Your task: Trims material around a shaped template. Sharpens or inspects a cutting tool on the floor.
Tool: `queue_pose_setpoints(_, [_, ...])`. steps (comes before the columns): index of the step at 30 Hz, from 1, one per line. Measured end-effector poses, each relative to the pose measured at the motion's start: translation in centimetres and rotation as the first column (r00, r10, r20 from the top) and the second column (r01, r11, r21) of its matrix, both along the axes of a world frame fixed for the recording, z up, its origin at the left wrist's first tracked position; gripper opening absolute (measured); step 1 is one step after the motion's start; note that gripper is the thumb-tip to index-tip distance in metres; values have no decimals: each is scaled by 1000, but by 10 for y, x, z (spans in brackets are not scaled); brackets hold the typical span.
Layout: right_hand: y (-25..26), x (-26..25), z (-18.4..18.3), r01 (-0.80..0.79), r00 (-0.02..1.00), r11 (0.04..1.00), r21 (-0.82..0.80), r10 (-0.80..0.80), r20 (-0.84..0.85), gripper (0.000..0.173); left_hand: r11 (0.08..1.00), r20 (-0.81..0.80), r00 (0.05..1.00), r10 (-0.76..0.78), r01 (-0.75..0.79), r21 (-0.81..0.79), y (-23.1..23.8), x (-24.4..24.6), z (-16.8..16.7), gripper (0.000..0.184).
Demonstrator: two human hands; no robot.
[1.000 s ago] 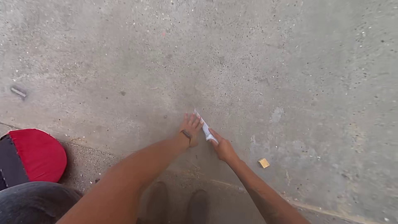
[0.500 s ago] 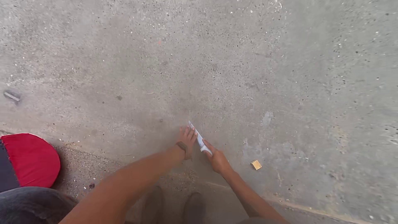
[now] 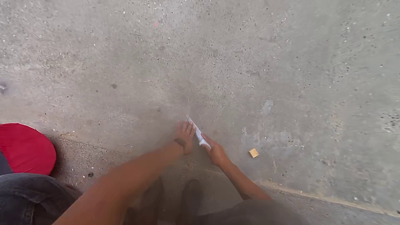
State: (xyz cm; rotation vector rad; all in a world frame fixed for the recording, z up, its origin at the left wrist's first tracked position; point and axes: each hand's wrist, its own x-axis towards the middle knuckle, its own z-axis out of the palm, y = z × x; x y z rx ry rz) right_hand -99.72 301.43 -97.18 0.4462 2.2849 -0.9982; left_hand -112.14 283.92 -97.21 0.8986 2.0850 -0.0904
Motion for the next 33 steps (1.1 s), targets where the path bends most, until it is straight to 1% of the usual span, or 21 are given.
queue_pose_setpoints(1, [-5, 25, 1, -9, 999, 1000, 8, 9, 49, 55, 1000, 7, 1000, 20, -20, 16, -7, 27, 2, 125])
queue_pose_setpoints(2, [-9, 32, -3, -32, 997, 999, 27, 30, 75, 55, 999, 1, 999, 49, -49, 12, -12, 38, 0, 123])
queue_pose_setpoints(3, [-12, 24, -9, -47, 996, 998, 47, 43, 83, 54, 998, -2, 998, 62, -62, -12, -12, 35, -5, 120])
queue_pose_setpoints(5, [-7, -4, -10, -55, 995, 994, 93, 46, 93, 54, 995, 29, 997, 71, -69, -73, 6, 17, -16, 120])
queue_pose_setpoints(6, [-1, -28, -13, -60, 996, 991, 118, 52, 71, 54, 993, 11, 996, 87, -86, -83, 20, -2, -22, 121])
queue_pose_setpoints(8, [16, -99, -28, -56, 998, 987, 153, 57, -5, 54, 990, -64, 994, 92, -98, -97, 49, -73, -35, 115])
queue_pose_setpoints(10, [36, -144, -31, -81, 995, 984, 162, 90, -50, 54, 987, -69, 996, 50, -60, -149, 74, -129, -33, 109])
queue_pose_setpoints(11, [42, -166, -27, -93, 990, 982, 162, 109, -90, 55, 984, -89, 996, 30, -45, -170, 81, -161, -26, 106])
queue_pose_setpoints(12, [46, -183, -19, -96, 983, 980, 173, 121, -137, 56, 986, -142, 990, 20, -43, -160, 86, -191, -14, 102])
queue_pose_setpoints(13, [48, -189, -10, -98, 974, 976, 196, 134, -183, 57, 994, -191, 981, 27, -48, -103, 90, -209, 3, 97])
queue_pose_setpoints(14, [48, -189, -2, -98, 965, 969, 226, 148, -216, 61, 999, -229, 973, 28, -34, -26, 92, -216, 19, 96])
queue_pose_setpoints(15, [43, -181, 5, -107, 958, 963, 249, 167, -232, 65, 999, -247, 969, 8, 3, 47, 89, -212, 28, 97])
queue_pose_setpoints(17, [19, -155, 10, -129, 953, 951, 281, 197, -231, 69, 989, -216, 976, -35, 64, 130, 66, -179, 24, 101])
queue_pose_setpoints(18, [6, -146, 7, -136, 956, 946, 294, 203, -213, 67, 988, -195, 980, -38, 66, 140, 53, -165, 15, 99])
queue_pose_setpoints(20, [-8, -126, -2, -146, 972, 936, 321, 195, -128, 60, 993, -153, 988, -4, 22, 118, 35, -136, -8, 91])
queue_pose_setpoints(23, [-9, -105, -22, -150, 979, 929, 338, 188, -82, 54, 992, -149, 988, 42, -24, 121, 23, -112, -29, 94])
queue_pose_setpoints(25, [-8, -96, -31, -163, 979, 923, 348, 195, -59, 55, 991, -162, 986, 43, -22, 129, 14, -104, -36, 96])
queue_pose_setpoints(28, [-2, -98, -39, -186, 976, 910, 370, 216, -39, 61, 994, -169, 986, 12, 6, 105, 10, -110, -44, 99])
queue_pose_setpoints(30, [1, -104, -40, -228, 970, 923, 309, 244, -12, 62, 995, -174, 984, -50, 64, 79, 13, -116, -47, 100])
queue_pose_setpoints(33, [0, -106, -37, -252, 966, 944, 213, 258, 2, 62, 990, -172, 977, -126, 136, 47, 10, -117, -46, 101])
